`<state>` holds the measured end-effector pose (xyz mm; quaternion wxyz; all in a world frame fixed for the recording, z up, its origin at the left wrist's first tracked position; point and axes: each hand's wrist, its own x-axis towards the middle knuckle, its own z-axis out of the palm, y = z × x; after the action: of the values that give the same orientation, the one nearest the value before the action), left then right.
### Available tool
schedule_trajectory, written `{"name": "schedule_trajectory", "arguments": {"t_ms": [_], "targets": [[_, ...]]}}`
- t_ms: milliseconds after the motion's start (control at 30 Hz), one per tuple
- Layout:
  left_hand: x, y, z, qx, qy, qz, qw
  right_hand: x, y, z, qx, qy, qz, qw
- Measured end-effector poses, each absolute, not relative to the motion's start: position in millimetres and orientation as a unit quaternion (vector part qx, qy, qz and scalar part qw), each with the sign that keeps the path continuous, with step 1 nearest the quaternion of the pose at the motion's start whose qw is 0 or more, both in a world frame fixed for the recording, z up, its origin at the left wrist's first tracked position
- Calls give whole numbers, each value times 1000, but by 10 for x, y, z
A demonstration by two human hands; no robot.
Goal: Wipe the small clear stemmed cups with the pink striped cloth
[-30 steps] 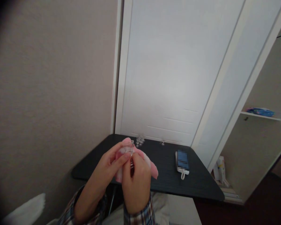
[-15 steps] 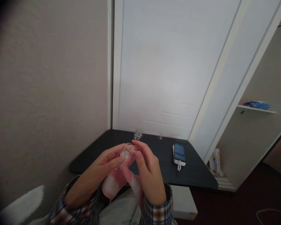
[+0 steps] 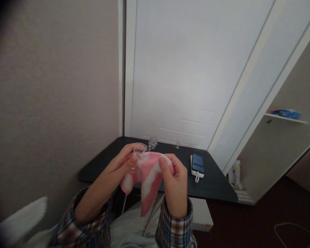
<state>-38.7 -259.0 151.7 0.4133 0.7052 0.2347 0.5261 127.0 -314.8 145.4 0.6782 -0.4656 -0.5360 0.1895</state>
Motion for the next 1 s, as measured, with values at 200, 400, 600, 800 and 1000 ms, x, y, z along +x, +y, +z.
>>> {"name": "schedule_trajectory", "arguments": {"t_ms": [200,400,600,800,1000], "targets": [[-379,-2691,1628,697,234,545,402,1277,-3181,1482,-484,-481,125,720],[-303,-2785,1642,687,227,552,414,1226,-3188,1499,-478,-480,113,727],[-284,-2822,1619,712,175,523,434,1157,-3235,1535,-423,-526,117,728],[-329,-2871,1615,675,126,484,543,1126,-3277,1549,-406,-538,128,728],[-333,-2832,1607,653,139,523,529,1110,-3333,1586,-387,-539,177,727]]}}
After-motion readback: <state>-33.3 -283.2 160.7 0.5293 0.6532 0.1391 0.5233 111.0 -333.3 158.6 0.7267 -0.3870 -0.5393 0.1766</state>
